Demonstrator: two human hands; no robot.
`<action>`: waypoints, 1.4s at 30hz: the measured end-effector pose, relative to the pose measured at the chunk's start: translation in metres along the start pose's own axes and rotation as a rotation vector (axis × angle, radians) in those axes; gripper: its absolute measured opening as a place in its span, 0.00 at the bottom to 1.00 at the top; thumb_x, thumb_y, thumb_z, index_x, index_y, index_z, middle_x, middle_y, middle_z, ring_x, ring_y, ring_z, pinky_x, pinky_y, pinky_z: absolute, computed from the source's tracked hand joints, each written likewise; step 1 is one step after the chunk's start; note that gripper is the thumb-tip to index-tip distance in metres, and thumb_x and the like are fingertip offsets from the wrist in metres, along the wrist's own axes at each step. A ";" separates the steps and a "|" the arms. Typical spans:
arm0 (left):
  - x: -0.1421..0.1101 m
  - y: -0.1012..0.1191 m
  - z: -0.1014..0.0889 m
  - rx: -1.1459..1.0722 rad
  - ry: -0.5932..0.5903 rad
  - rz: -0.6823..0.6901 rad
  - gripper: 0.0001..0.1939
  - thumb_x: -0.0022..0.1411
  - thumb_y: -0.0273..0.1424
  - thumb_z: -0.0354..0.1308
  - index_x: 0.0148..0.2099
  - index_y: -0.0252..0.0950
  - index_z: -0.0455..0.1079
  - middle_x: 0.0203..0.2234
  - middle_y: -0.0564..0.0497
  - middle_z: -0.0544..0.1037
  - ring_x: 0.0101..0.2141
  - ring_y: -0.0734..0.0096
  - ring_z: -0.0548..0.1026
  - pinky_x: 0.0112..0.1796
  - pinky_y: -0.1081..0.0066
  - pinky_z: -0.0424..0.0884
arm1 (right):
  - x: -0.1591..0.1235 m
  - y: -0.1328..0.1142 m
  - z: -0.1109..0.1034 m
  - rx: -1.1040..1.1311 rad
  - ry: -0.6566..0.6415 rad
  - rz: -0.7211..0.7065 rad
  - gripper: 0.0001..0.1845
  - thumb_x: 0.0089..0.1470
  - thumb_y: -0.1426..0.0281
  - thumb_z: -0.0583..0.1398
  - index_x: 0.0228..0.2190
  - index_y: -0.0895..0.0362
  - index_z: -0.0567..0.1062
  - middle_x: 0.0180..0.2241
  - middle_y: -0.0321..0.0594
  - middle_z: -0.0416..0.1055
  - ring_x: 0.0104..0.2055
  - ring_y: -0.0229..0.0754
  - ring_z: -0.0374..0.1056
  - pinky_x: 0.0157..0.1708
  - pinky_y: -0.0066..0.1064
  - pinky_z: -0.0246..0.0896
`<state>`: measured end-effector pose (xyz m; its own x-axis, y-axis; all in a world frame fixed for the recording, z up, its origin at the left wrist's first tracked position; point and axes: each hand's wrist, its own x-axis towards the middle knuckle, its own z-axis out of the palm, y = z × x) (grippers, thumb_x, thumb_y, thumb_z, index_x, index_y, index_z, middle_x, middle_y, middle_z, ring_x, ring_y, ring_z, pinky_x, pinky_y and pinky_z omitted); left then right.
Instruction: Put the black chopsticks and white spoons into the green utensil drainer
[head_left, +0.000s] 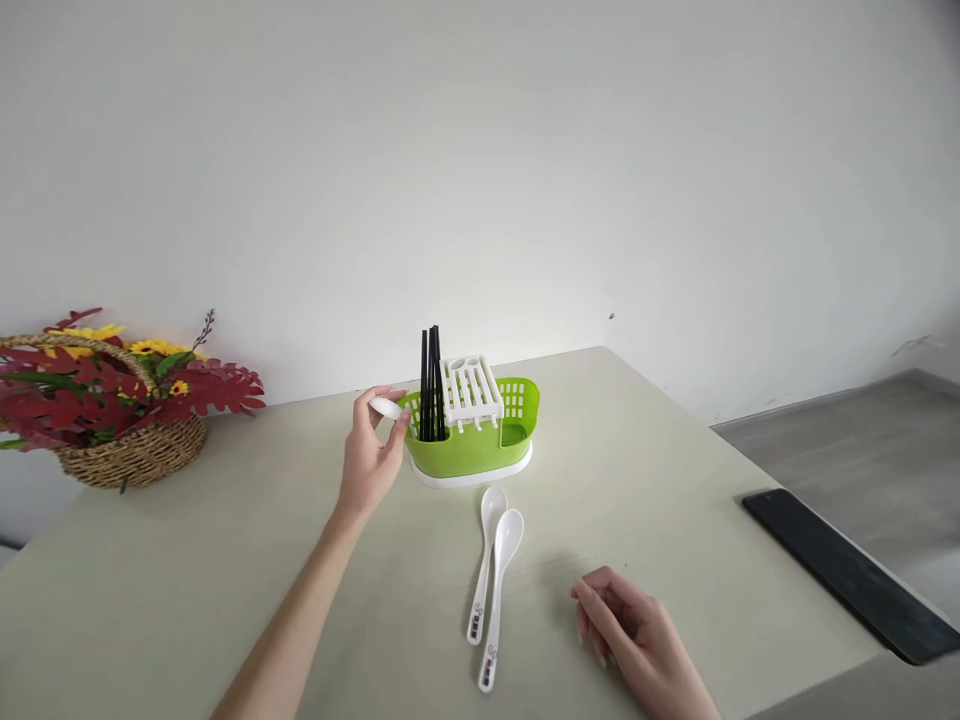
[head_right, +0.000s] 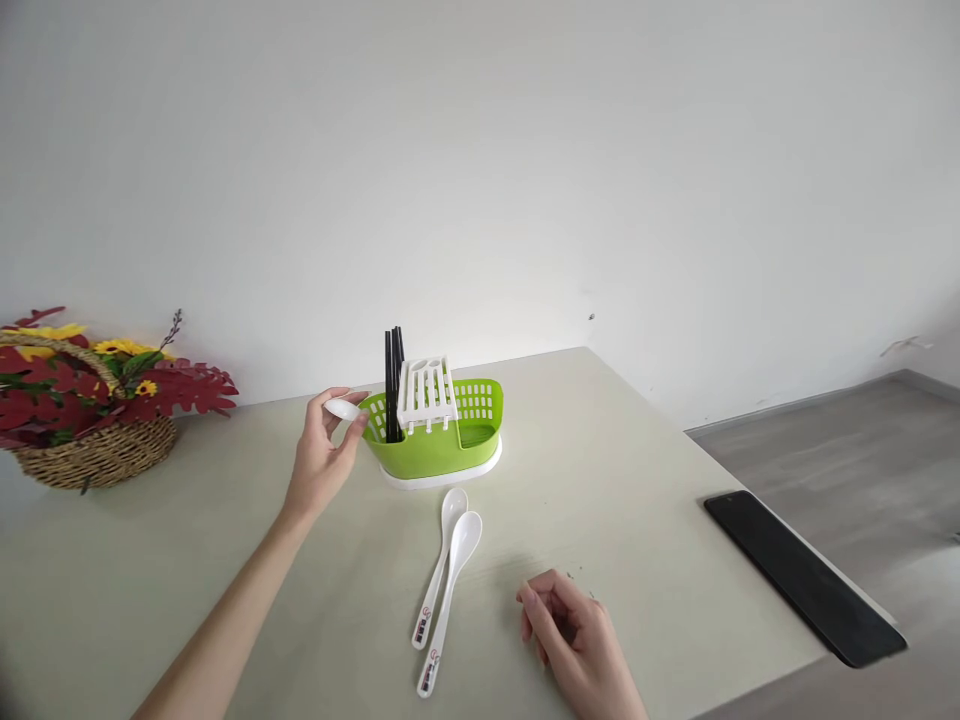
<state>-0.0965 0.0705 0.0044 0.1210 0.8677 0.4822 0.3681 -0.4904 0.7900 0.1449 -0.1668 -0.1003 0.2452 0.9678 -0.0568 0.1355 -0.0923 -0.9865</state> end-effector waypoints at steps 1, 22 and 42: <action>0.001 -0.003 0.000 -0.008 -0.009 -0.004 0.24 0.69 0.47 0.60 0.61 0.44 0.60 0.59 0.41 0.76 0.63 0.54 0.71 0.60 0.55 0.68 | 0.000 0.000 0.000 -0.008 0.000 0.002 0.27 0.65 0.44 0.57 0.27 0.54 0.73 0.23 0.36 0.71 0.23 0.37 0.59 0.26 0.30 0.54; 0.033 -0.012 -0.001 -0.013 -0.075 -0.192 0.26 0.70 0.56 0.51 0.58 0.44 0.70 0.50 0.48 0.84 0.35 0.63 0.73 0.42 0.64 0.69 | 0.000 0.002 0.005 -0.049 0.036 -0.009 0.29 0.64 0.43 0.56 0.26 0.53 0.72 0.21 0.35 0.69 0.21 0.37 0.59 0.25 0.30 0.55; 0.037 -0.024 0.005 -0.121 -0.042 -0.130 0.23 0.72 0.53 0.51 0.51 0.40 0.69 0.56 0.42 0.80 0.59 0.58 0.75 0.62 0.57 0.64 | 0.001 0.003 0.002 -0.060 -0.017 0.011 0.26 0.66 0.46 0.56 0.27 0.53 0.72 0.23 0.35 0.69 0.23 0.38 0.60 0.27 0.31 0.54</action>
<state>-0.0963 0.1152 0.0018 0.1195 0.9256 0.3591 0.2696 -0.3783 0.8855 0.1432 -0.1660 -0.1040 0.2305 0.9705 -0.0706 0.1899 -0.1160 -0.9749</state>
